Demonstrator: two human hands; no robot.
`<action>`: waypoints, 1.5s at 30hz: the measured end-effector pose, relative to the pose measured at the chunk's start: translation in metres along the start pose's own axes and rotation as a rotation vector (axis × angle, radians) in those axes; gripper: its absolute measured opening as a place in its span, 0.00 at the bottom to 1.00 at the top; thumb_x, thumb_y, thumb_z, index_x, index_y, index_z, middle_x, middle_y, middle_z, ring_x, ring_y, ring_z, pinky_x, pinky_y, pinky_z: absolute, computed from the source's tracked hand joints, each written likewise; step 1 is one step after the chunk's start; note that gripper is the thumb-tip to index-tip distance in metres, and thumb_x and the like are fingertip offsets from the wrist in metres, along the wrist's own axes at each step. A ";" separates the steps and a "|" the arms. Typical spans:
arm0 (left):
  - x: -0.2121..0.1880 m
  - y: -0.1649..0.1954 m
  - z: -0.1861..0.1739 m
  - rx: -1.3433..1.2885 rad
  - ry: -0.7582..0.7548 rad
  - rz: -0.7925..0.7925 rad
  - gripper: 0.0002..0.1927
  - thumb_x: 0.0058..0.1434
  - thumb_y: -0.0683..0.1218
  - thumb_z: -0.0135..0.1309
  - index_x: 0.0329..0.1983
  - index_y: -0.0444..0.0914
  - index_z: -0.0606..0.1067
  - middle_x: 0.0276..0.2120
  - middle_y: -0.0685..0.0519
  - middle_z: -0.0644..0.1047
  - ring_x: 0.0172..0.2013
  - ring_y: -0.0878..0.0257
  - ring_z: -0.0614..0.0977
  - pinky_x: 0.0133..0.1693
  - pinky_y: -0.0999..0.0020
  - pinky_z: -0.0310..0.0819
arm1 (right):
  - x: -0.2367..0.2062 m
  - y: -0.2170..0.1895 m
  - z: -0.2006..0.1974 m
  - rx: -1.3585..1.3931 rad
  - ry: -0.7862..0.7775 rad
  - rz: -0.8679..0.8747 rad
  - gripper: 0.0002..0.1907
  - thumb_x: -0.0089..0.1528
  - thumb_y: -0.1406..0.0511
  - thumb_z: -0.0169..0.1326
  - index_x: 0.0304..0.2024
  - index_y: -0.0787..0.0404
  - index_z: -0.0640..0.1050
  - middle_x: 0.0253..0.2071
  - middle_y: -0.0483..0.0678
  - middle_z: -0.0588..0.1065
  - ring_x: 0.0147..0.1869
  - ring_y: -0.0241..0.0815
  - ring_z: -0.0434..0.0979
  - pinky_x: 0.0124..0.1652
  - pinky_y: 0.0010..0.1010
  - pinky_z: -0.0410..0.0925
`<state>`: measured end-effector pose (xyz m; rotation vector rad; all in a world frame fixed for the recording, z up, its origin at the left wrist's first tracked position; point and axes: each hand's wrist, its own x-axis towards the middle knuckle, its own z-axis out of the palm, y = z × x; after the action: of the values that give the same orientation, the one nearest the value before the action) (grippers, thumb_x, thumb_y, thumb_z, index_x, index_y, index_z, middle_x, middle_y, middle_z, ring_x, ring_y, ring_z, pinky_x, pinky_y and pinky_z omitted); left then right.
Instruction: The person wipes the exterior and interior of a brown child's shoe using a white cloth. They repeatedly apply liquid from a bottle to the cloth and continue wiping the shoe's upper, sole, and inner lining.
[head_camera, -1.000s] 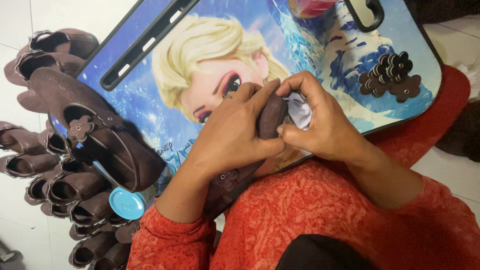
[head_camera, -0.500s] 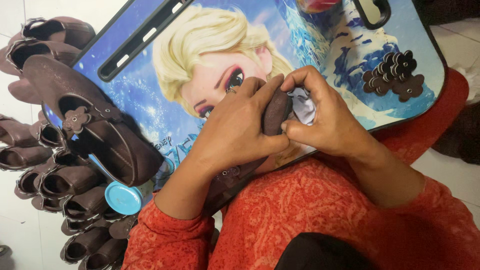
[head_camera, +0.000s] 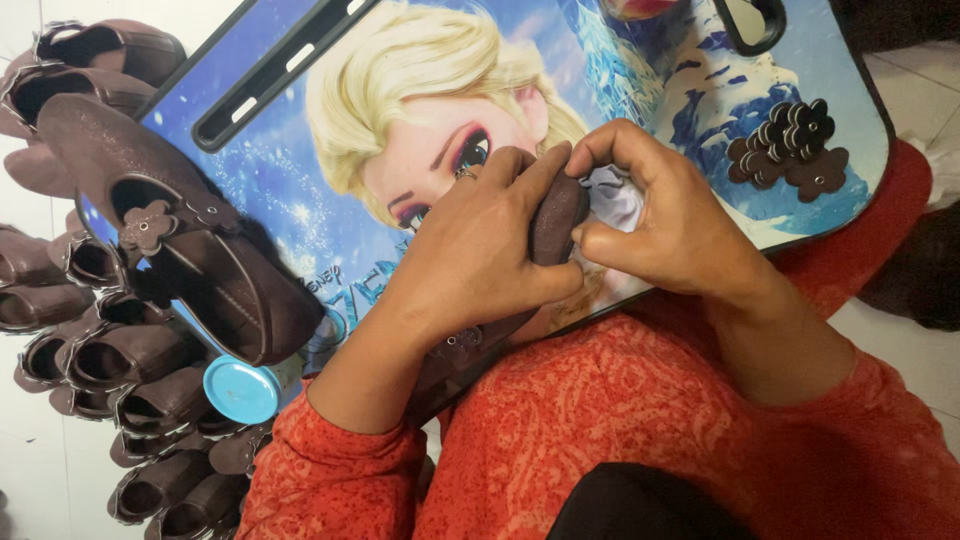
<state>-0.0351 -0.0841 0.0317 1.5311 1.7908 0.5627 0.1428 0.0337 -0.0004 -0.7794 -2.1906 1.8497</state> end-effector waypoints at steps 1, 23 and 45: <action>0.000 0.000 0.000 0.002 0.001 0.002 0.46 0.44 0.58 0.65 0.66 0.36 0.67 0.45 0.37 0.75 0.42 0.37 0.79 0.44 0.48 0.73 | 0.000 -0.001 0.000 -0.005 -0.003 -0.003 0.24 0.52 0.69 0.60 0.51 0.64 0.72 0.47 0.46 0.73 0.54 0.35 0.73 0.55 0.27 0.68; 0.001 0.001 0.000 -0.008 0.005 0.013 0.43 0.44 0.59 0.64 0.63 0.36 0.70 0.44 0.37 0.75 0.42 0.38 0.79 0.44 0.48 0.73 | -0.004 0.009 -0.001 0.056 -0.054 -0.007 0.28 0.52 0.69 0.63 0.53 0.64 0.69 0.48 0.46 0.69 0.55 0.36 0.69 0.56 0.28 0.66; 0.002 0.001 0.001 0.013 -0.013 0.004 0.47 0.43 0.58 0.64 0.67 0.36 0.67 0.48 0.37 0.75 0.43 0.37 0.79 0.45 0.49 0.73 | -0.005 0.027 -0.011 0.420 -0.191 0.044 0.25 0.61 0.70 0.63 0.57 0.61 0.68 0.53 0.43 0.69 0.58 0.32 0.69 0.56 0.25 0.66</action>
<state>-0.0339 -0.0822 0.0311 1.5435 1.7857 0.5429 0.1599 0.0434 -0.0224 -0.5892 -1.7873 2.3783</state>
